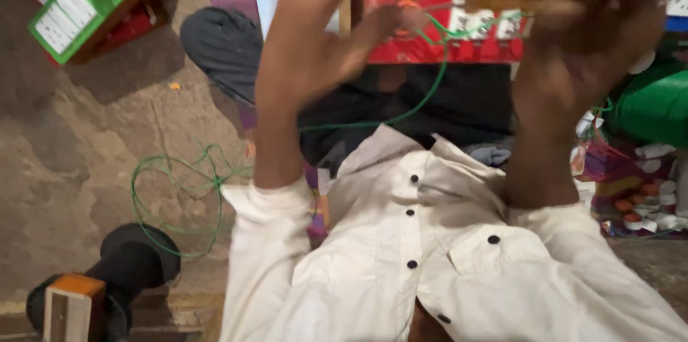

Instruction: The person sits on the floor and wires a red electrical board with multiple sockets. They use pliers to strip green wires and a screwdriver to connect them to the terminals on the board. The person then flips the board over and continues working on the back side.

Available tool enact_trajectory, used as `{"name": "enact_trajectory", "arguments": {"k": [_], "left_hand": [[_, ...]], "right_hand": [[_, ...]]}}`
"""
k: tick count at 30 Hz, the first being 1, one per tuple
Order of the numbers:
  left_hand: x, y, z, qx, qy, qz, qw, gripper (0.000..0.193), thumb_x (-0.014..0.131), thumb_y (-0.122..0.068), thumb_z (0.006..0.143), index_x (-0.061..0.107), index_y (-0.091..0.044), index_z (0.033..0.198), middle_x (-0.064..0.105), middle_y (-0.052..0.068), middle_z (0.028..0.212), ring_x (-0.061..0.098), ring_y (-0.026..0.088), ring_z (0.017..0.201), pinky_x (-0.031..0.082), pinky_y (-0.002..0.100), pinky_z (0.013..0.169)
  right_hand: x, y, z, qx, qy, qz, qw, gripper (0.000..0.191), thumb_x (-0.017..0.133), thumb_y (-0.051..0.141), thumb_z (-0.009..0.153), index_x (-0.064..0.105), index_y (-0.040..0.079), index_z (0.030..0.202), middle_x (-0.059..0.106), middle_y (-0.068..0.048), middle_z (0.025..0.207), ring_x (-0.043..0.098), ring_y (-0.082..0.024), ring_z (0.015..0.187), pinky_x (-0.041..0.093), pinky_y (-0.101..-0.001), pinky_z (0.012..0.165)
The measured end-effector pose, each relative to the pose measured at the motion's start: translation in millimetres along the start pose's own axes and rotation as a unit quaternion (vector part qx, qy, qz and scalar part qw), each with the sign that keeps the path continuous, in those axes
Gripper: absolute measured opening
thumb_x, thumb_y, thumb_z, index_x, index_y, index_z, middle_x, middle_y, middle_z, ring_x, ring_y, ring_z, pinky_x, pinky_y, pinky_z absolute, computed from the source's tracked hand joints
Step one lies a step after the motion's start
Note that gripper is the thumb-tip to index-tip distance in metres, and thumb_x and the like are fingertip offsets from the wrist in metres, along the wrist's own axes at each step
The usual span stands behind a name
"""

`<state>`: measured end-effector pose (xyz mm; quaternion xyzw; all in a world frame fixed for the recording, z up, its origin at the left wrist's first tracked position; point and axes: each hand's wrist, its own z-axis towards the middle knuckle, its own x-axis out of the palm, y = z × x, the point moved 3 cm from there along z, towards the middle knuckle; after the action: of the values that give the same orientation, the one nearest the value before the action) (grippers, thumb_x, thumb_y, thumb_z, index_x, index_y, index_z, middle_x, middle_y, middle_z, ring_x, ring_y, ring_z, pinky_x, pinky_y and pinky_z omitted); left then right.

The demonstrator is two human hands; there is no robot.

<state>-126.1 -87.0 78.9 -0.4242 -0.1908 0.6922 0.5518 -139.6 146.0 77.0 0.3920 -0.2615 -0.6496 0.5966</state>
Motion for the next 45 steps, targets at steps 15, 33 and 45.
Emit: {"name": "enact_trajectory", "arguments": {"k": [15, 33, 45], "left_hand": [[-12, -121, -67, 0.216, -0.344, -0.107, 0.908, 0.04, 0.083, -0.012, 0.097, 0.059, -0.006, 0.128, 0.065, 0.01, 0.125, 0.061, 0.029, 0.117, 0.047, 0.039, 0.102], [6, -122, -72, 0.173, -0.324, -0.127, 0.921, 0.055, 0.082, -0.018, 0.088, 0.051, -0.008, 0.132, 0.057, 0.01, 0.136, 0.049, 0.03, 0.132, 0.039, 0.044, 0.115], [31, 20, -50, -0.138, 0.019, 0.166, 0.976, 0.094, 0.093, -0.029, 0.082, 0.04, -0.009, 0.158, 0.044, 0.01, 0.159, 0.037, 0.032, 0.151, 0.026, 0.046, 0.126]], "right_hand": [[37, -5, -18, -0.148, 0.158, 0.132, 0.967, 0.014, 0.058, 0.016, 0.103, 0.055, 0.004, 0.098, 0.053, -0.011, 0.102, 0.07, -0.034, 0.103, 0.056, -0.0579, 0.108], [25, 5, -31, -0.109, 0.238, 0.055, 0.964, 0.006, 0.067, 0.005, 0.103, 0.062, 0.009, 0.102, 0.073, -0.006, 0.109, 0.07, -0.031, 0.121, 0.055, -0.0506, 0.113], [25, 5, -32, -0.077, 0.236, 0.007, 0.969, 0.01, 0.059, 0.0, 0.111, 0.052, 0.007, 0.108, 0.073, -0.012, 0.111, 0.071, -0.031, 0.122, 0.056, -0.048, 0.109]]}}
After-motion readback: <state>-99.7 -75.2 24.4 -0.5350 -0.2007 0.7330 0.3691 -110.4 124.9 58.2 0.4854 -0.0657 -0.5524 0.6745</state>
